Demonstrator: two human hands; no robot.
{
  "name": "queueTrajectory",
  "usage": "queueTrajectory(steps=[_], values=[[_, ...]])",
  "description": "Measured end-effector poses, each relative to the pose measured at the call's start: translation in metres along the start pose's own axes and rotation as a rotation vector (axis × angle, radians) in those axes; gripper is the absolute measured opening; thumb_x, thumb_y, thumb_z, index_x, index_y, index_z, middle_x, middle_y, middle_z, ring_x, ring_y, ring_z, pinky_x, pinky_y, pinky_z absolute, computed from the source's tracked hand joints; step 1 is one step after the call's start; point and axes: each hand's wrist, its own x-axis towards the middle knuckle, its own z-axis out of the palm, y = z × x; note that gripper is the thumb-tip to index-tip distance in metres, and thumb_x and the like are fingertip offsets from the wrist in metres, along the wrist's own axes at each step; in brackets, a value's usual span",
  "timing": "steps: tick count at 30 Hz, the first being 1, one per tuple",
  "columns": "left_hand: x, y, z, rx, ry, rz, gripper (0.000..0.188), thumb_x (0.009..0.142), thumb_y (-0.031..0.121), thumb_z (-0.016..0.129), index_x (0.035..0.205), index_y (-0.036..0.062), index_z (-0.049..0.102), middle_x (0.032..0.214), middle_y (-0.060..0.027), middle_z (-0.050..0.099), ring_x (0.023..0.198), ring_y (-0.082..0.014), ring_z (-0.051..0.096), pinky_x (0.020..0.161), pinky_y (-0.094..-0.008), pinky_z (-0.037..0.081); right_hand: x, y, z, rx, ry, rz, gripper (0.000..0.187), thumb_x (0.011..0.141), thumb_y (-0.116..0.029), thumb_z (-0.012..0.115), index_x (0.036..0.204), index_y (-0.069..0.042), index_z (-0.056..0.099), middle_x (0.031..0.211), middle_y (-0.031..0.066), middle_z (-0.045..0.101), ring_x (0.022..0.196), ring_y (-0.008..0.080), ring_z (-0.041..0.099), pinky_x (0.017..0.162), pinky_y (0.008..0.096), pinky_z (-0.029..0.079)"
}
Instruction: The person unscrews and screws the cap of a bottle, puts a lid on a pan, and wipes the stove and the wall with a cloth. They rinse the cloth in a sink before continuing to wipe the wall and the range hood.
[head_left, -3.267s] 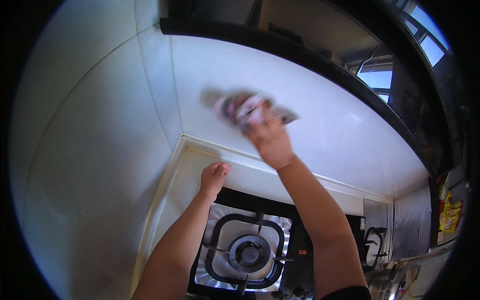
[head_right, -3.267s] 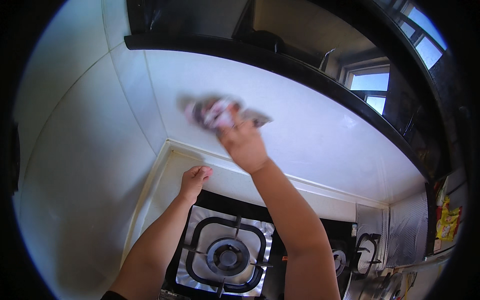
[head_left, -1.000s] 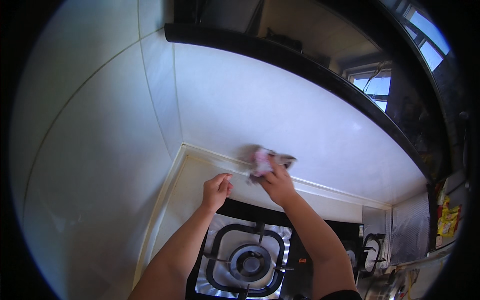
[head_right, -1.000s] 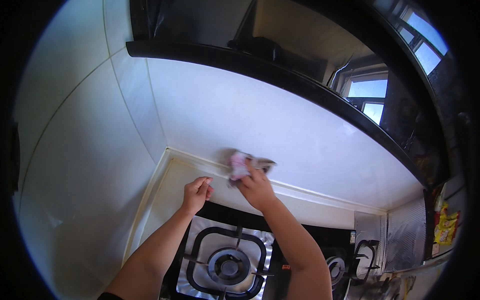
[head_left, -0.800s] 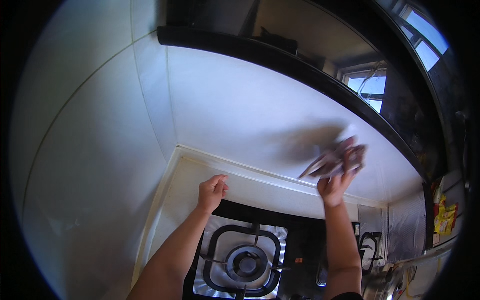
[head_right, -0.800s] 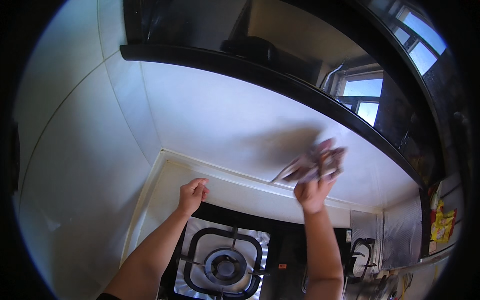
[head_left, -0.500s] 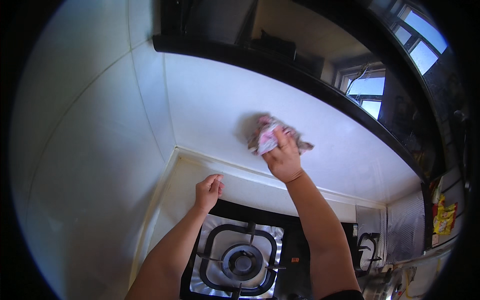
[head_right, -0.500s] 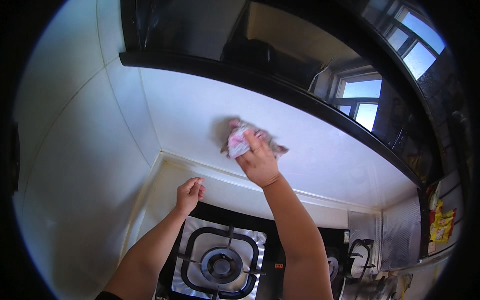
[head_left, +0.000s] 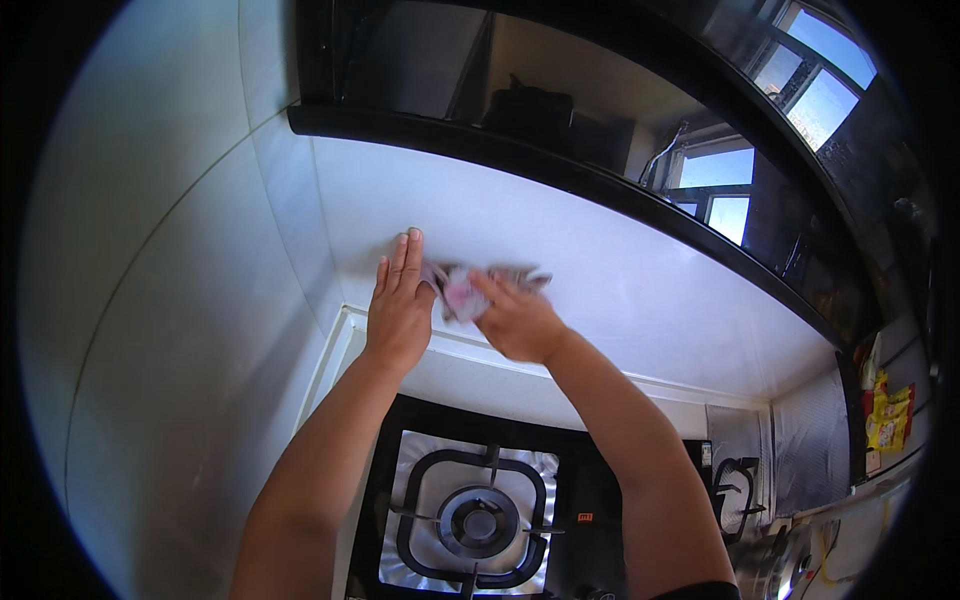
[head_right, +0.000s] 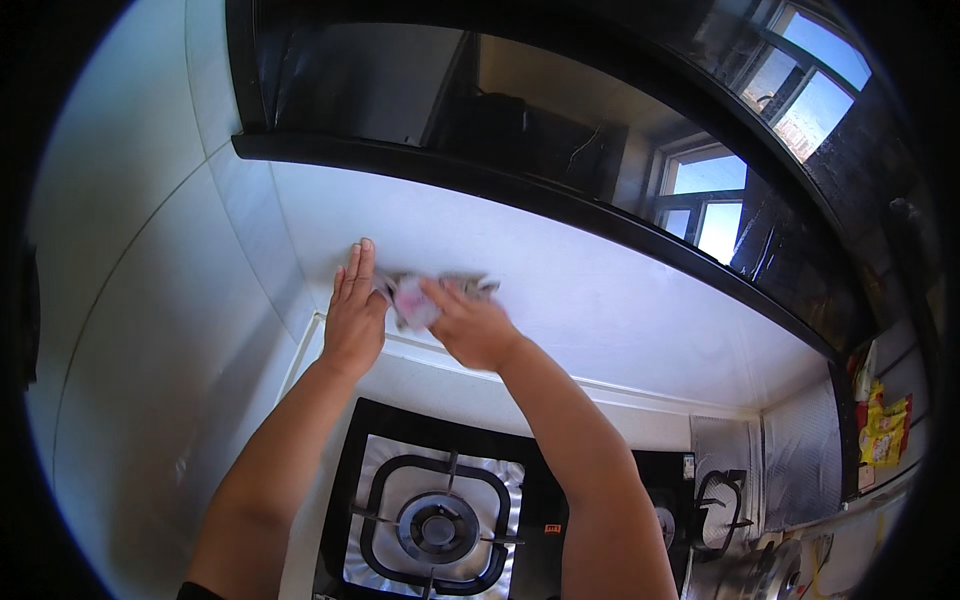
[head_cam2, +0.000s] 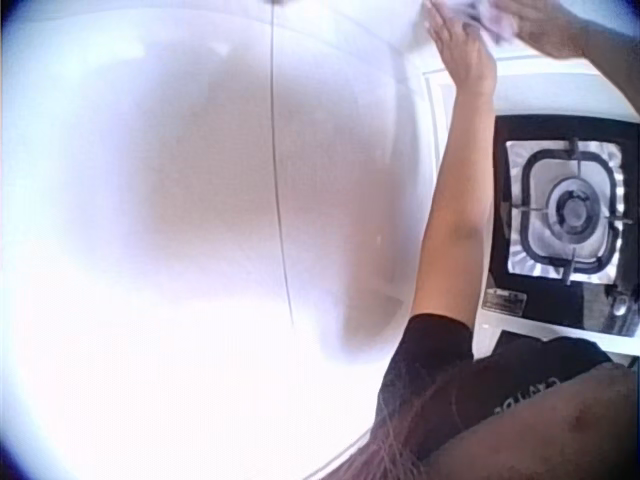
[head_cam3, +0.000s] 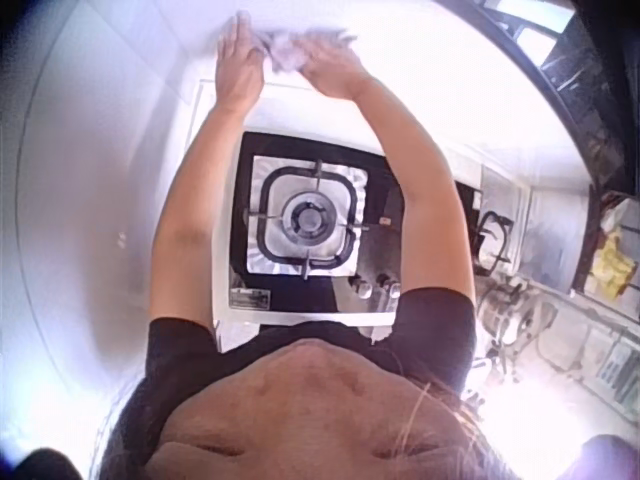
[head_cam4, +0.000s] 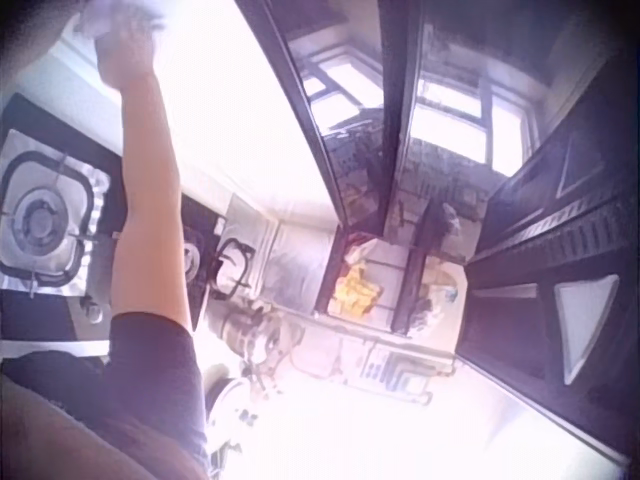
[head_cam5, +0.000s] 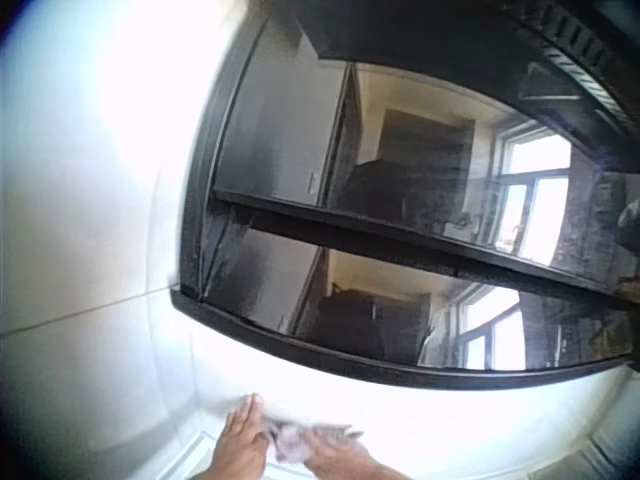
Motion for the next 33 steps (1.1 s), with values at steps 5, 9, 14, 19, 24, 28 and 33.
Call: queueTrajectory(steps=[5,9,14,19,24,28,33], values=[[-0.003,-0.007,-0.003,0.006,-0.043,0.030,0.019,0.087,0.005,0.051,0.069,0.0016,0.052,0.153,-0.0166,0.016,0.141,-0.0323,0.016,0.113,-0.0459,0.019,-0.060,0.020,-0.031,-0.440,-0.215,-0.182,0.028,0.079,-0.025,0.062,0.105,-0.018,0.068,0.131,0.0085,0.052,0.137,0.0281,0.029,0.102,0.0457,0.038],[-0.004,0.000,-0.002,-0.024,-0.020,-0.014,0.015,0.085,0.002,0.051,0.071,-0.0010,0.054,0.152,-0.0181,0.017,0.141,-0.0333,0.018,0.112,-0.0472,0.022,-0.015,0.040,-0.100,-0.384,0.199,0.086,0.031,0.068,-0.022,0.070,0.098,-0.014,0.071,0.108,0.0106,0.059,0.124,0.0377,0.041,0.099,0.0548,0.036],[-0.007,-0.006,0.020,-0.039,0.119,-0.009,0.011,0.084,0.000,0.050,0.075,-0.0018,0.057,0.152,-0.0173,0.019,0.140,-0.0330,0.020,0.111,-0.0478,0.024,0.044,0.007,-0.079,-0.151,0.218,-0.136,0.027,0.067,-0.023,0.070,0.088,-0.007,0.070,0.104,0.0150,0.056,0.126,0.0397,0.041,0.098,0.0562,0.038],[-0.006,-0.003,0.004,-0.065,0.044,-0.002,0.004,0.082,-0.001,0.056,0.082,0.0018,0.059,0.151,-0.0182,0.022,0.139,-0.0340,0.023,0.110,-0.0485,0.024,-0.013,0.001,-0.037,-0.035,0.165,-0.215,0.024,0.067,-0.022,0.069,0.089,-0.011,0.069,0.120,0.0142,0.056,0.127,0.0359,0.042,0.099,0.0522,0.041],[-0.012,-0.011,-0.002,-0.132,0.148,-0.020,0.007,0.080,-0.002,0.061,0.078,0.0026,0.056,0.150,-0.0209,0.023,0.137,-0.0373,0.026,0.110,-0.0484,0.024,-0.021,0.033,-0.107,-0.151,0.261,0.061,0.033,0.058,-0.019,0.073,0.089,-0.011,0.066,0.139,0.0159,0.044,0.119,0.0368,0.047,0.095,0.0511,0.040],[-0.015,-0.004,-0.004,-0.181,0.186,-0.049,0.007,0.080,-0.002,0.061,0.078,0.0017,0.056,0.147,-0.0233,0.026,0.135,-0.0408,0.027,0.110,-0.0500,0.024,0.046,0.012,-0.077,-0.043,0.707,0.226,0.034,0.067,-0.013,0.069,0.100,-0.006,0.066,0.124,0.0162,0.053,0.120,0.0425,0.043,0.094,0.0508,0.039],[-0.027,0.006,0.019,-0.181,0.183,-0.043,0.001,0.078,0.000,0.060,0.078,0.0000,0.060,0.139,-0.0247,0.037,0.133,-0.0393,0.032,0.108,-0.0540,0.026,0.060,-0.021,-0.008,0.204,0.513,0.152,0.019,0.074,-0.012,0.065,0.092,-0.005,0.065,0.136,0.0185,0.044,0.117,0.0403,0.047,0.099,0.0483,0.038]])
